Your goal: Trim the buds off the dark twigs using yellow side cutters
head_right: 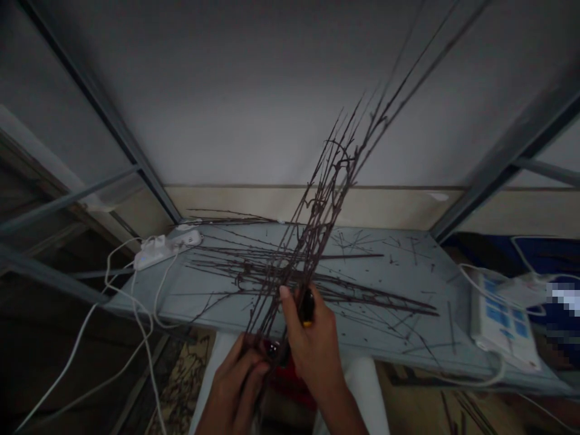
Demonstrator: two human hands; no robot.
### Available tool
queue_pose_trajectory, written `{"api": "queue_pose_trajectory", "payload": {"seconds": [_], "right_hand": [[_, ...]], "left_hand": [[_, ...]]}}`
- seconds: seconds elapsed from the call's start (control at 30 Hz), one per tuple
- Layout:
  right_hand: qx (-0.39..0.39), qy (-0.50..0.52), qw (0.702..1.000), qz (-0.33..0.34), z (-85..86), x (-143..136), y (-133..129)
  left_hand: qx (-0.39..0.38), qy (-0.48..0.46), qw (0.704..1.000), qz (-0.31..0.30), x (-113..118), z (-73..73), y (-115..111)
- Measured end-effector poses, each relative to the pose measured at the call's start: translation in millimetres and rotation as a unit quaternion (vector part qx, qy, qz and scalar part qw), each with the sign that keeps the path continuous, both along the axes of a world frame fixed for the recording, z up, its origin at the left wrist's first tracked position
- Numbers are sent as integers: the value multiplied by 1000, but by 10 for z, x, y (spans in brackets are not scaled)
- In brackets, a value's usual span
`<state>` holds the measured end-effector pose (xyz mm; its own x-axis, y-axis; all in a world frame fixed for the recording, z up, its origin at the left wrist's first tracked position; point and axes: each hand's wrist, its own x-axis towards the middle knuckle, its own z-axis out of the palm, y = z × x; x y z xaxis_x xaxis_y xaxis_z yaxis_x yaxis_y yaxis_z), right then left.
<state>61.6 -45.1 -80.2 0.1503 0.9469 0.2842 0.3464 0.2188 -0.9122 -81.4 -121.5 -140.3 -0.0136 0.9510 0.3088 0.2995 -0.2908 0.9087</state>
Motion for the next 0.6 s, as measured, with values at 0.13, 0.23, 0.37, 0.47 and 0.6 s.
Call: {"api": "queue_pose_trajectory", "payload": {"seconds": [0.13, 0.23, 0.37, 0.47, 0.6], "right_hand": [[-28, -26, 999, 28, -54, -175, -13], [-20, -59, 998, 10, -63, -250, -1], [-24, -99, 995, 9, -13, -234, -29], [-32, -112, 993, -30, 40, -175, -147], [-18, -88, 993, -77, 98, -162, -288]], "left_hand": [[-85, -73, 993, 40, -115, -58, 36], [-131, -136, 980, 57, -87, -90, 28], [-192, -250, 945, 84, -134, -175, 98], [-237, -338, 904, 111, -306, -211, 222], [-251, -291, 923, 14, -388, -166, 303]]}}
